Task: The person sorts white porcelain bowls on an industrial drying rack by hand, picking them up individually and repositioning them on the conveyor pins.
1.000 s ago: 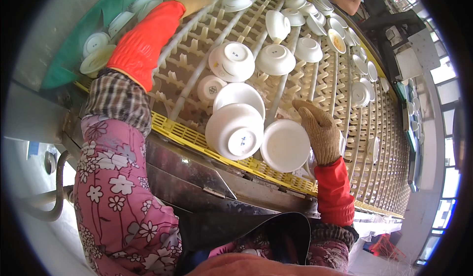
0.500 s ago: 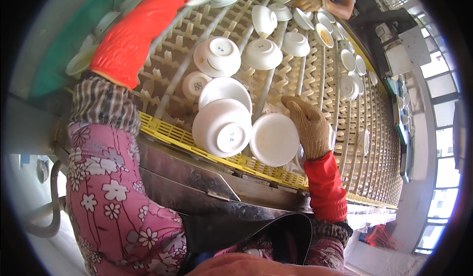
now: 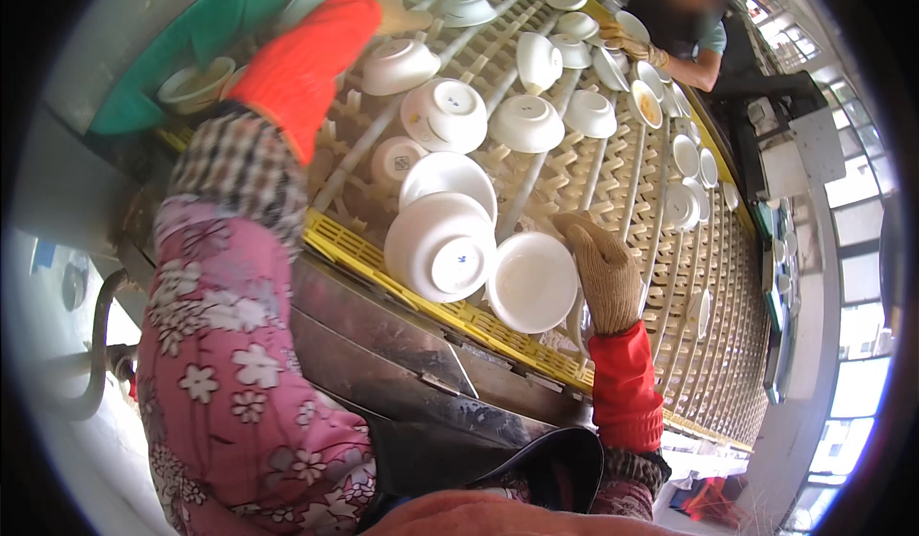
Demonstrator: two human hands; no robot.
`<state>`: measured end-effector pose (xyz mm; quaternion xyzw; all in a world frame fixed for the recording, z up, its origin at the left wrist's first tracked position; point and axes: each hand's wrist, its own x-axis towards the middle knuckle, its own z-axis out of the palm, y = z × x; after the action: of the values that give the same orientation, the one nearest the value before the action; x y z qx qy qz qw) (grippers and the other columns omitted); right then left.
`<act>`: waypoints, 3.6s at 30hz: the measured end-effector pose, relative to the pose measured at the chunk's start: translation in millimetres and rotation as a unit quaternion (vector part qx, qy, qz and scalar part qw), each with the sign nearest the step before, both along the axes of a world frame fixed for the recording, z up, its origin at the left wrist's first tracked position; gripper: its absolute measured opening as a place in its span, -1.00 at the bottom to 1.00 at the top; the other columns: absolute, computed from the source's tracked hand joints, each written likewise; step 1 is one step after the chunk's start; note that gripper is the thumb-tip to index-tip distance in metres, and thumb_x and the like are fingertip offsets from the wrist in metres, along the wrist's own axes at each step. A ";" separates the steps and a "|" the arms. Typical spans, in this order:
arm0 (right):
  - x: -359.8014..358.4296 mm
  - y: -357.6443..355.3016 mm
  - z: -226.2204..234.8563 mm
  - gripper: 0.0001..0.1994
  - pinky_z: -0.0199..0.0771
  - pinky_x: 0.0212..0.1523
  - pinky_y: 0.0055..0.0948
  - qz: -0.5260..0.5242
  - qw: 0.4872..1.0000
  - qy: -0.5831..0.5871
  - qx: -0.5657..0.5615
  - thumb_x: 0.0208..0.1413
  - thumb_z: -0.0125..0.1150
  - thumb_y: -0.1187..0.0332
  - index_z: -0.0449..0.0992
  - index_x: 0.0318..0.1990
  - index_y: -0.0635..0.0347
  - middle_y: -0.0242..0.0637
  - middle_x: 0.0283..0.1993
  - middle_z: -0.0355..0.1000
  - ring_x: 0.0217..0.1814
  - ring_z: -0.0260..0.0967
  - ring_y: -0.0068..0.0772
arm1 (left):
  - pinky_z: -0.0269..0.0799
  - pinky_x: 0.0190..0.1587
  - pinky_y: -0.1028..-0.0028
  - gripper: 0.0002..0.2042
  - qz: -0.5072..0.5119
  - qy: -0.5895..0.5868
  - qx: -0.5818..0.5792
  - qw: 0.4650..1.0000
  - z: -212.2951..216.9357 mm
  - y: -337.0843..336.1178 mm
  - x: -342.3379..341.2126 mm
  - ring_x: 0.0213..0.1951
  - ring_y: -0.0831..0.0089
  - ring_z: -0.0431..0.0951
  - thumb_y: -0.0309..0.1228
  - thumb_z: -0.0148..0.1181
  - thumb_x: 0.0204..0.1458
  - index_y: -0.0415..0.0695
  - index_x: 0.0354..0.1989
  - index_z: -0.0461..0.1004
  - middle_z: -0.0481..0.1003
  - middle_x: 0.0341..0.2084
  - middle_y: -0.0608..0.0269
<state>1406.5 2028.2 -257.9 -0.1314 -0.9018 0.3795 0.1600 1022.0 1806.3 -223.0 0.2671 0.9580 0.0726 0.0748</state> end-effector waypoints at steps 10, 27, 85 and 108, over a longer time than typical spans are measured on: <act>4.5 3.0 -1.2 -0.74 0.46 -0.18 -0.47 0.055 0.997 0.027 0.037 0.20 0.08 0.29 0.58 -0.09 0.22 -0.21 -0.20 0.56 -0.25 0.49 -0.43 | 0.26 0.12 0.18 -0.44 0.105 0.050 0.052 0.992 -28.9 6.6 -18.2 0.07 0.03 0.44 0.01 0.01 0.01 -0.19 0.03 0.48 0.44 0.05 0.00; 1.2 6.5 -21.9 -0.74 0.37 0.04 -0.26 0.058 0.995 0.032 0.075 0.25 0.01 0.27 0.57 -0.13 0.21 -0.05 -0.23 0.53 -0.09 0.47 -0.08 | 0.44 -0.22 0.21 -0.58 -0.085 0.138 0.043 0.986 57.8 -40.4 148.9 -0.31 0.16 0.58 -0.27 0.18 -0.02 -0.11 0.04 0.44 0.54 -0.32 0.01; -120.4 -48.4 7.6 -0.54 0.51 -0.25 -0.26 0.308 0.946 0.101 -0.012 -0.03 0.33 0.24 0.33 -0.01 0.21 -0.08 -0.29 0.51 -0.25 0.52 -0.14 | 0.40 -0.05 0.20 -0.58 -0.041 0.265 0.005 0.963 2.9 -41.7 154.5 -0.14 0.05 0.52 -0.26 0.28 -0.16 -0.03 -0.06 0.41 0.51 -0.27 0.02; -111.0 -15.3 6.9 -0.64 0.51 -0.25 -0.21 0.249 0.943 0.126 -0.178 0.12 0.15 0.22 0.36 0.01 0.18 -0.01 -0.32 0.51 -0.30 0.52 -0.07 | 0.39 -0.06 0.12 -0.56 0.053 0.192 -0.187 0.962 14.8 -44.8 116.5 -0.06 0.01 0.49 -0.24 0.20 0.01 0.02 0.08 0.29 0.50 -0.13 0.00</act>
<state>1295.4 2012.9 -251.0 0.1203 -0.7956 0.5753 0.1466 1138.4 1761.5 -208.2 0.2064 0.9636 -0.1566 -0.0658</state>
